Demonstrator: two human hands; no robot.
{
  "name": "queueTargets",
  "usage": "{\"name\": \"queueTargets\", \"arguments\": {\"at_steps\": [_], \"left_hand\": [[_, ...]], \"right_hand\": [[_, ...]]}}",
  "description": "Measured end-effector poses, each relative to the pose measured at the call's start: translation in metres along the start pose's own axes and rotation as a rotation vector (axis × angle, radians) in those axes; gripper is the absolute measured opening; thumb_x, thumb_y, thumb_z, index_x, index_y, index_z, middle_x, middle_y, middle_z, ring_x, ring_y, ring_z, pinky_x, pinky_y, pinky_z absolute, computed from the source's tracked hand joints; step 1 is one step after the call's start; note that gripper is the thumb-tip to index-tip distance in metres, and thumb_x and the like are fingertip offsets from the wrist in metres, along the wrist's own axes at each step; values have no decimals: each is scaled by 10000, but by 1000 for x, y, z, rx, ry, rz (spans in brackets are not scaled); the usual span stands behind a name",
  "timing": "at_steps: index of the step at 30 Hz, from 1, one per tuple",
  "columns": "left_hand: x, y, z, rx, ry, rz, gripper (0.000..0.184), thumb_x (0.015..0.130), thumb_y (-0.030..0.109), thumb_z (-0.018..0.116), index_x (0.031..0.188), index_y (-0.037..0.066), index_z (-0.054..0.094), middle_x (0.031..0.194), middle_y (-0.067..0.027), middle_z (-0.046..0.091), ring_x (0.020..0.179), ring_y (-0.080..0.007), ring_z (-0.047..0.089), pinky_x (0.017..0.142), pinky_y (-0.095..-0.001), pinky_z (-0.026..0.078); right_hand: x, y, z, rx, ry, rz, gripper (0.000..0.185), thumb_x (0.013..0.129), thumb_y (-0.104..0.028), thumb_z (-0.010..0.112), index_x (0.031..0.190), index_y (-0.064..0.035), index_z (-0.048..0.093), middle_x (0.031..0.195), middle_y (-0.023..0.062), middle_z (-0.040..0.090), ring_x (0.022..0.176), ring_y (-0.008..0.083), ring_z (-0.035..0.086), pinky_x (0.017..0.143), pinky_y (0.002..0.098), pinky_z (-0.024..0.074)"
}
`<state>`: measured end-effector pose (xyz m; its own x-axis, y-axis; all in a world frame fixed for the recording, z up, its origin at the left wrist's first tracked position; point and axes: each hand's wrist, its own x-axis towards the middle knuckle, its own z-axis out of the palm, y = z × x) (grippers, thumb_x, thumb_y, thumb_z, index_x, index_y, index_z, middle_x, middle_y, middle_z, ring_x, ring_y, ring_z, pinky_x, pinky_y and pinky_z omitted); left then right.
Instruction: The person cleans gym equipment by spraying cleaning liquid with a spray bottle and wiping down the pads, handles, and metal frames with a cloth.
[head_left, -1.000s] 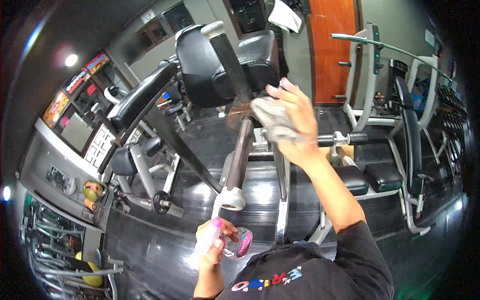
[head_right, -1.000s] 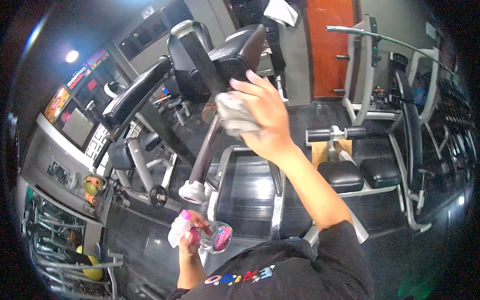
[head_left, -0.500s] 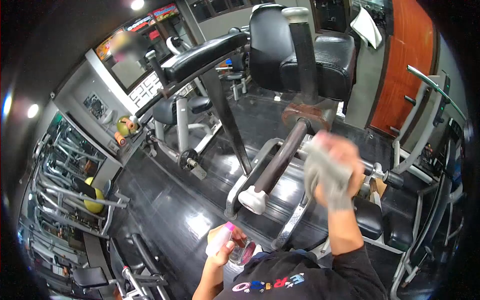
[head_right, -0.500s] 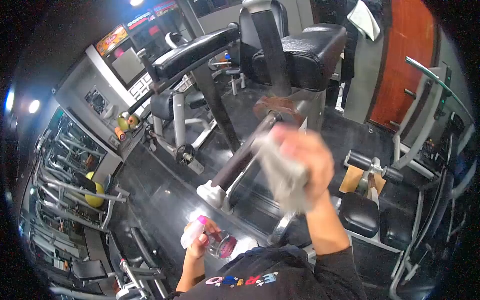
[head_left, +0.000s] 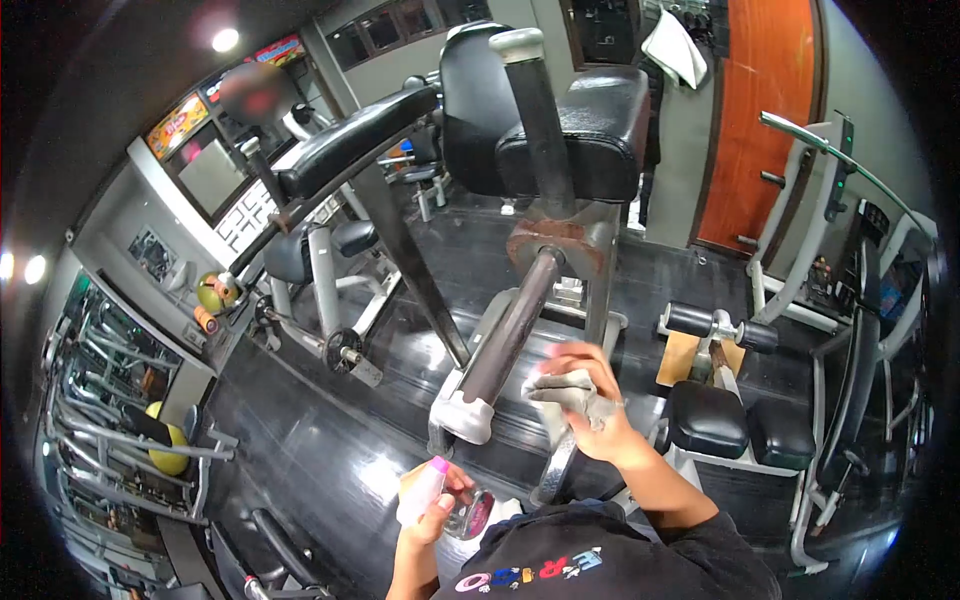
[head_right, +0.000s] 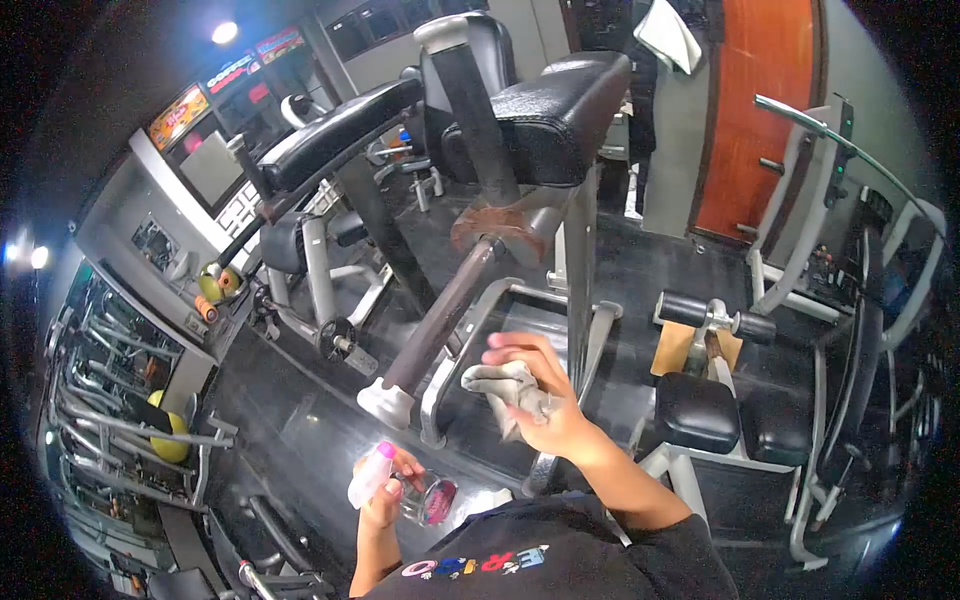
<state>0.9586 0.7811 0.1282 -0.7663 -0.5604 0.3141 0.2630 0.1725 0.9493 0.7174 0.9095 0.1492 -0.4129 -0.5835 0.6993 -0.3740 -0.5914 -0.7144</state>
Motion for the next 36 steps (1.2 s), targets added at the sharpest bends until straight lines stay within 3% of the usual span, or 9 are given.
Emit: {"name": "queueTargets", "arguments": {"at_steps": [6,10,12,14,18,22,28,30,36], "left_hand": [[18,-4,-8,-34,-188,75,383,814,318,627,814,-62,573,800,-188,639,665,-243,652,570,-317,533],[31,4,-19,34,-285,147,394,822,332,616,816,-60,576,797,-185,647,660,-243,653,572,-325,532],[32,-2,-32,70,-297,189,383,827,322,611,819,-59,577,779,-181,650,648,-242,654,576,-322,534],[28,-14,-48,-28,-282,118,340,822,276,615,838,-62,583,778,-185,650,619,-236,649,532,-303,533],[27,-28,-70,-80,-255,80,346,820,276,629,842,-67,584,800,-194,651,603,-208,648,513,-293,532],[31,-32,-87,-151,-279,60,337,818,259,654,848,-69,586,822,-198,653,580,-194,641,511,-290,523],[43,-38,-102,-179,-335,17,277,714,196,616,832,-52,576,797,-184,634,590,-216,630,536,-315,542],[47,-42,-108,-176,-371,35,271,713,185,607,832,-56,575,798,-189,636,580,-219,633,538,-315,543],[68,-51,-114,-141,-521,160,279,743,175,588,850,-82,567,798,-200,648,593,-217,656,544,-304,541]], "right_hand": [[51,-33,-19,-648,432,-392,304,845,-131,674,1113,-23,581,1152,146,512,1044,292,564,890,374,461],[67,-35,17,-168,419,31,369,762,4,691,1112,-33,580,1067,120,583,1003,300,594,888,363,463],[56,-38,29,-815,323,-542,365,773,-25,728,1102,-50,570,1079,131,591,999,295,604,861,377,475],[26,-8,45,-524,411,-610,360,798,-92,747,1100,-54,556,1067,151,604,980,286,622,803,391,493],[-12,8,27,-588,243,-244,404,934,-324,618,1186,-40,479,1100,171,588,968,264,614,834,365,482],[-17,16,42,-292,625,213,287,999,-185,535,1212,-4,598,1098,38,602,1034,150,567,931,294,436],[-8,6,54,-273,854,303,201,974,-96,547,1149,-2,577,1100,46,620,1032,130,567,927,291,439],[-2,-1,44,-560,609,72,204,942,-38,554,1142,-4,570,1109,57,627,1056,129,570,931,293,444],[76,-34,27,-669,801,-284,290,916,-42,581,1196,2,522,1110,89,625,1044,150,582,930,303,453]]}}
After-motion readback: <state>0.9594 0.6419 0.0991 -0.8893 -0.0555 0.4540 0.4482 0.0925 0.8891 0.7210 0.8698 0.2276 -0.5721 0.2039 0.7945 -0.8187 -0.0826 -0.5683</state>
